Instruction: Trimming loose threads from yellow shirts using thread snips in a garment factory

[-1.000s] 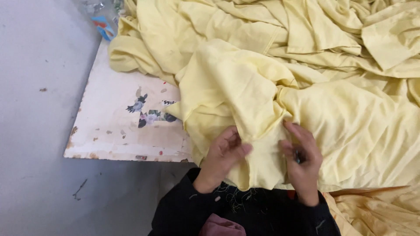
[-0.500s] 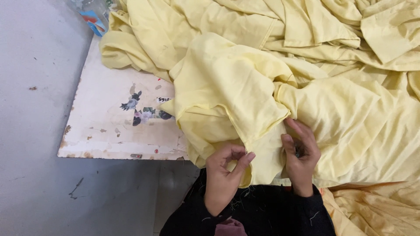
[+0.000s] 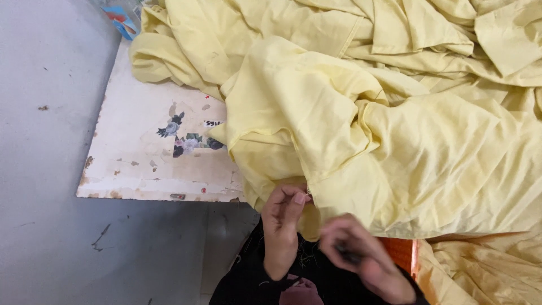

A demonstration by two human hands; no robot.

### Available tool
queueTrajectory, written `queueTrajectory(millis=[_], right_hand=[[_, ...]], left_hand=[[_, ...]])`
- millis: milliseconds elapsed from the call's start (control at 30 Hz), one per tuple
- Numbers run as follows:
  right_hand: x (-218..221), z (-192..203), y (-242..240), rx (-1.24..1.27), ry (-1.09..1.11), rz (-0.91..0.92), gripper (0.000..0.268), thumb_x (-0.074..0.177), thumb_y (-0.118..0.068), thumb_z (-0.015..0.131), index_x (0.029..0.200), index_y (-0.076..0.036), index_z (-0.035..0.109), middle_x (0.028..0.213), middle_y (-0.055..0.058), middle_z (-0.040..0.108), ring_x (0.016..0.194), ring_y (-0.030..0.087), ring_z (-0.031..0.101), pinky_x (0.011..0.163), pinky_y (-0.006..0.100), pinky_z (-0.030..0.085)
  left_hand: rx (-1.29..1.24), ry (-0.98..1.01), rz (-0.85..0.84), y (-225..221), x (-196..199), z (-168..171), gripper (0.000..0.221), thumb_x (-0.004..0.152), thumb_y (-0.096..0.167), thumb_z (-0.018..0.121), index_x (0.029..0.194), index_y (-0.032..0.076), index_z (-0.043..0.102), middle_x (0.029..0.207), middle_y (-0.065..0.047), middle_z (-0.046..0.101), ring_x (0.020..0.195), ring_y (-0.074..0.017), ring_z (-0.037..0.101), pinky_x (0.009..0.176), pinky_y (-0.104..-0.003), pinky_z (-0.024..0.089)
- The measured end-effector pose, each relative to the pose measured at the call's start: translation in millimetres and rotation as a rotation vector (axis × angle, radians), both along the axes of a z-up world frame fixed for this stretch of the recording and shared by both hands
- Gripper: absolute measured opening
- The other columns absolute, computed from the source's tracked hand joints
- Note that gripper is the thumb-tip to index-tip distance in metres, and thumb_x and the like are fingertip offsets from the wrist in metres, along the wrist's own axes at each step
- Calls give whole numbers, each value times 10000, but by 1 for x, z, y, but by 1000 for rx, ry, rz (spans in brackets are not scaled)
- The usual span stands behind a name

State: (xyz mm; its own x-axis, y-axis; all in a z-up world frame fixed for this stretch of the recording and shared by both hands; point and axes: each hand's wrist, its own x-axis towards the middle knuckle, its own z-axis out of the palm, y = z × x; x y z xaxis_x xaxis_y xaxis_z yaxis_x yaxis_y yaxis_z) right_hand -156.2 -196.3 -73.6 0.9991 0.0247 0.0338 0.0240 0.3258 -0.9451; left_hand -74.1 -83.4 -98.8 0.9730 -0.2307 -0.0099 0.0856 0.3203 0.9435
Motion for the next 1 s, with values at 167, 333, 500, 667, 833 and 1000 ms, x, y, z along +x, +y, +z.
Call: queueTrajectory(millis=[167, 333, 500, 667, 833, 1000], right_hand=[[18, -28, 20, 106, 144, -144, 332, 852, -292, 443, 1020, -5, 448, 744, 78, 414, 618, 102, 348, 412, 180, 172], [27, -30, 18, 85, 144, -235, 240, 869, -232, 434, 968, -21, 495, 638, 62, 360, 556, 104, 327, 401, 195, 188], [31, -39, 16, 109, 164, -297, 157, 872, -185, 446, 936, -52, 502, 606, 79, 383, 484, 97, 273, 396, 194, 179], [31, -35, 16, 48, 51, -289, 142, 862, -190, 489, 828, -55, 520, 566, -28, 330, 477, 66, 297, 409, 184, 218], [16, -31, 10, 111, -86, -313, 414, 815, -401, 548, 945, -13, 485, 654, 47, 388, 516, 90, 304, 413, 189, 171], [23, -19, 7, -356, -147, -529, 323, 799, -252, 545, 1024, -23, 512, 783, -9, 476, 698, 76, 446, 631, 194, 395]], left_hand=[[-17, -87, 40, 3, -1, 2, 125, 816, 154, 522, 743, 54, 541, 790, -83, 611, 741, -155, 582, 654, -245, 465], [-87, -93, 5, 2, -3, -4, 118, 819, 169, 537, 759, 67, 533, 849, -114, 616, 818, -179, 591, 754, -278, 470], [-99, -80, -18, 1, -6, -2, 129, 818, 178, 551, 751, 69, 533, 916, -137, 618, 743, -156, 583, 716, -282, 472], [-151, -97, 11, -1, -10, 7, 86, 806, 116, 552, 748, 54, 539, 890, -123, 607, 832, -203, 599, 755, -298, 503], [-3, -325, 410, -4, -14, 13, 158, 768, 224, 491, 731, 76, 448, 797, -100, 521, 752, -190, 488, 712, -293, 372], [227, -157, -8, -4, 0, 17, 479, 758, 468, 491, 1041, 83, 527, 838, -27, 557, 763, -142, 526, 685, -259, 420]])
